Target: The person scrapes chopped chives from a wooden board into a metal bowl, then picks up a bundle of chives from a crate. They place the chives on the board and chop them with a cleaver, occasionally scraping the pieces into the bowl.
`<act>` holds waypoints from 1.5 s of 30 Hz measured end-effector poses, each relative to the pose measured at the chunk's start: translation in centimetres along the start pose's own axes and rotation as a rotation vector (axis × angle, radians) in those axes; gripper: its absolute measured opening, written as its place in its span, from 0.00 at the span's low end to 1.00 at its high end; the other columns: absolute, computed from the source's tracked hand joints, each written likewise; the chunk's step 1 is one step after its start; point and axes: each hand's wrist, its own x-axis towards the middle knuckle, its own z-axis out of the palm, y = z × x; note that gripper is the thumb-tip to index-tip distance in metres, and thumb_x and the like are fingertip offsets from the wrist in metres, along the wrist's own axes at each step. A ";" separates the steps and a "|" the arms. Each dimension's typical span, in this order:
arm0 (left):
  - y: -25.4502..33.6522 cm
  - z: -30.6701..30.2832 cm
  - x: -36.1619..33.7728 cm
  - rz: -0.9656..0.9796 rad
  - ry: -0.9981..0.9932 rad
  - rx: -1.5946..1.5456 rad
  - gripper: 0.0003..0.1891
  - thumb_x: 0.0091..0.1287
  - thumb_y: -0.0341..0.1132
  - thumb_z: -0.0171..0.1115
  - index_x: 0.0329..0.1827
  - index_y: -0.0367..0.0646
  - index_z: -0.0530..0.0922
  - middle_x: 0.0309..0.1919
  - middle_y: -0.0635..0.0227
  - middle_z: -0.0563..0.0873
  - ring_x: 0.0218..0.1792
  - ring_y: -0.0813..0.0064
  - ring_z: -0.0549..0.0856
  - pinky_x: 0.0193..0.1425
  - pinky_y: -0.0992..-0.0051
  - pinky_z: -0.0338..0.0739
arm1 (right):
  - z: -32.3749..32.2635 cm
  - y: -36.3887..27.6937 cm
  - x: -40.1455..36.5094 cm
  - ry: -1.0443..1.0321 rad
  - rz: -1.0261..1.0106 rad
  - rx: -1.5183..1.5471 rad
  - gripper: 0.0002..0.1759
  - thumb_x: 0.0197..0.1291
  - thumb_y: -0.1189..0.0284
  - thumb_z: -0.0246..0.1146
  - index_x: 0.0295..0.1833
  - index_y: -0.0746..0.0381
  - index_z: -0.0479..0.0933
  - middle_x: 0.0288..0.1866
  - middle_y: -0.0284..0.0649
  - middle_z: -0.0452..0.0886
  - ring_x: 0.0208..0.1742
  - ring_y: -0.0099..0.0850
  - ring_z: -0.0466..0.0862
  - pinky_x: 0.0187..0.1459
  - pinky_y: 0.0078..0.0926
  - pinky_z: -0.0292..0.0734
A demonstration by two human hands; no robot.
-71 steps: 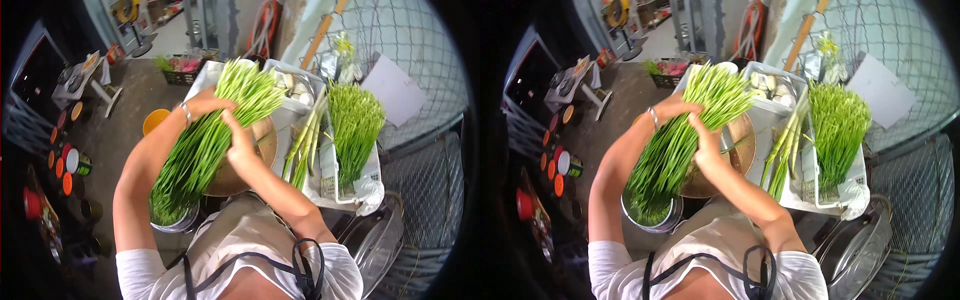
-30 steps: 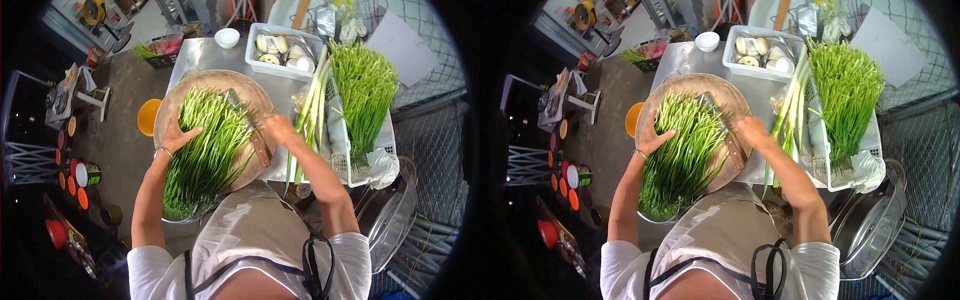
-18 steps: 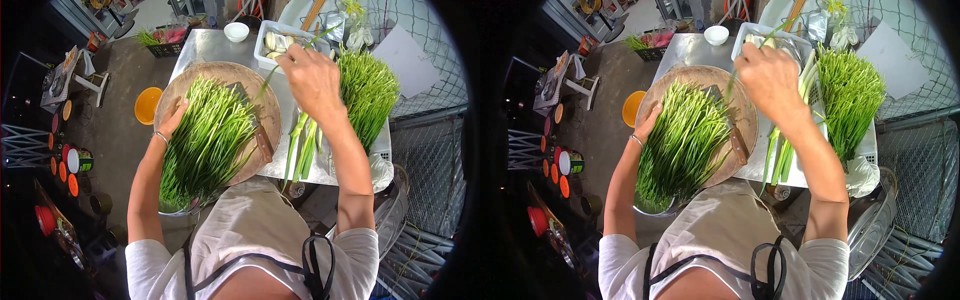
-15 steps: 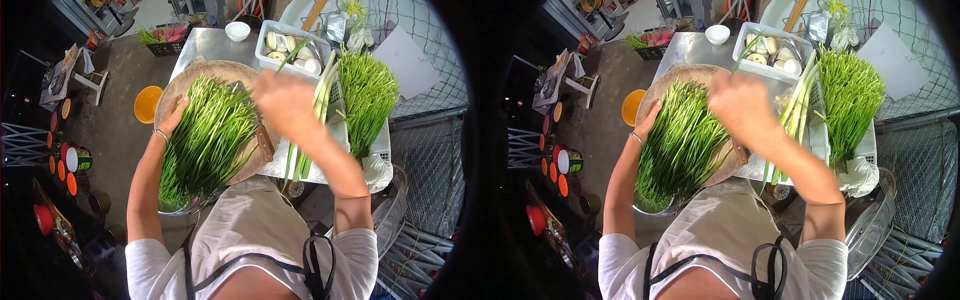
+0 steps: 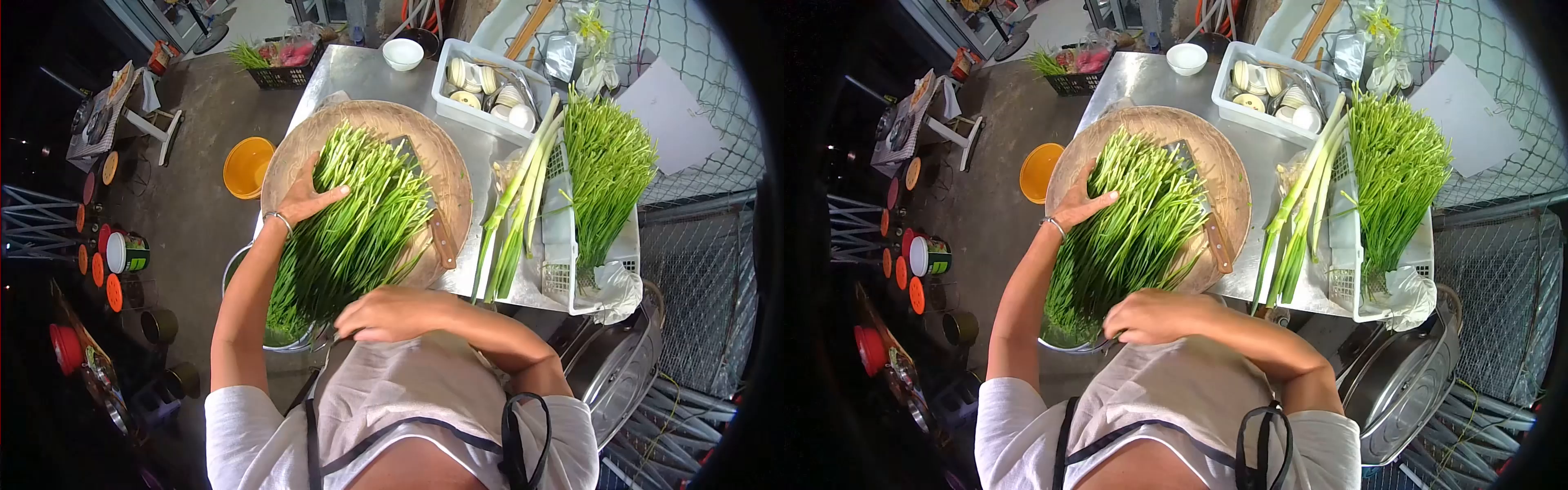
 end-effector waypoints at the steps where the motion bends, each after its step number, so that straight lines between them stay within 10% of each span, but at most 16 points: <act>1: -0.1 -0.2 0.0 -0.014 -0.011 -0.001 0.71 0.52 0.72 0.76 0.85 0.29 0.48 0.81 0.34 0.60 0.83 0.44 0.58 0.87 0.59 0.53 | -1.2 -0.5 -1.4 0.033 0.154 0.065 0.14 0.66 0.70 0.65 0.53 0.64 0.85 0.54 0.47 0.89 0.53 0.44 0.89 0.57 0.43 0.83; 7: -1.8 -0.3 1.6 0.004 -0.033 0.066 0.73 0.52 0.72 0.76 0.86 0.32 0.45 0.82 0.35 0.57 0.84 0.44 0.55 0.88 0.57 0.50 | 3.0 6.9 -11.4 0.273 0.866 -0.008 0.28 0.70 0.60 0.66 0.62 0.73 0.76 0.48 0.58 0.88 0.48 0.45 0.91 0.50 0.41 0.86; 12: -0.2 0.7 2.0 0.048 -0.085 0.074 0.77 0.47 0.73 0.78 0.85 0.27 0.42 0.81 0.33 0.58 0.84 0.44 0.56 0.88 0.60 0.52 | 4.3 13.2 -5.5 0.761 0.792 0.915 0.35 0.77 0.59 0.61 0.77 0.72 0.61 0.67 0.62 0.75 0.54 0.49 0.89 0.49 0.41 0.89; 22: 0.8 2.0 -0.8 0.165 -0.113 0.096 0.83 0.36 0.65 0.89 0.84 0.24 0.42 0.76 0.34 0.65 0.80 0.44 0.64 0.85 0.61 0.58 | 0.1 13.7 3.9 0.566 0.838 0.124 0.24 0.67 0.70 0.57 0.63 0.73 0.76 0.58 0.69 0.82 0.59 0.59 0.85 0.58 0.51 0.79; 32: 4.6 6.8 -3.4 -0.215 0.176 0.470 0.84 0.31 0.63 0.90 0.87 0.42 0.42 0.68 0.37 0.72 0.69 0.39 0.76 0.71 0.46 0.73 | -3.6 15.5 -2.2 0.222 0.797 0.319 0.13 0.67 0.68 0.62 0.51 0.64 0.81 0.33 0.49 0.89 0.28 0.38 0.90 0.35 0.35 0.85; 36: 4.8 6.5 -3.2 -0.276 0.163 0.464 0.79 0.36 0.60 0.89 0.87 0.43 0.44 0.66 0.42 0.75 0.66 0.41 0.78 0.68 0.48 0.76 | -5.4 12.3 -9.8 0.404 0.758 -0.409 0.35 0.64 0.58 0.73 0.66 0.70 0.71 0.50 0.58 0.83 0.55 0.52 0.86 0.55 0.45 0.83; 40: 5.9 6.3 -3.4 -0.349 0.138 0.439 0.77 0.38 0.60 0.88 0.87 0.43 0.44 0.62 0.42 0.78 0.61 0.42 0.82 0.64 0.51 0.80 | -4.8 11.8 -11.3 0.514 0.891 -0.533 0.53 0.56 0.58 0.78 0.78 0.71 0.57 0.66 0.61 0.73 0.61 0.60 0.81 0.57 0.48 0.84; 43: 6.8 6.3 -4.2 -0.436 0.140 0.394 0.76 0.40 0.62 0.86 0.88 0.43 0.44 0.61 0.39 0.78 0.58 0.41 0.84 0.63 0.52 0.81 | -3.6 14.8 -9.9 0.682 0.778 -0.620 0.54 0.54 0.61 0.78 0.79 0.71 0.55 0.59 0.59 0.77 0.58 0.58 0.84 0.55 0.49 0.85; 45: 6.4 7.2 -5.2 -0.480 0.164 0.358 0.76 0.40 0.62 0.86 0.88 0.42 0.44 0.61 0.39 0.78 0.58 0.40 0.84 0.63 0.53 0.81 | -4.3 16.2 -10.0 0.800 0.794 -0.283 0.37 0.56 0.68 0.74 0.67 0.71 0.67 0.46 0.49 0.81 0.39 0.46 0.87 0.39 0.44 0.87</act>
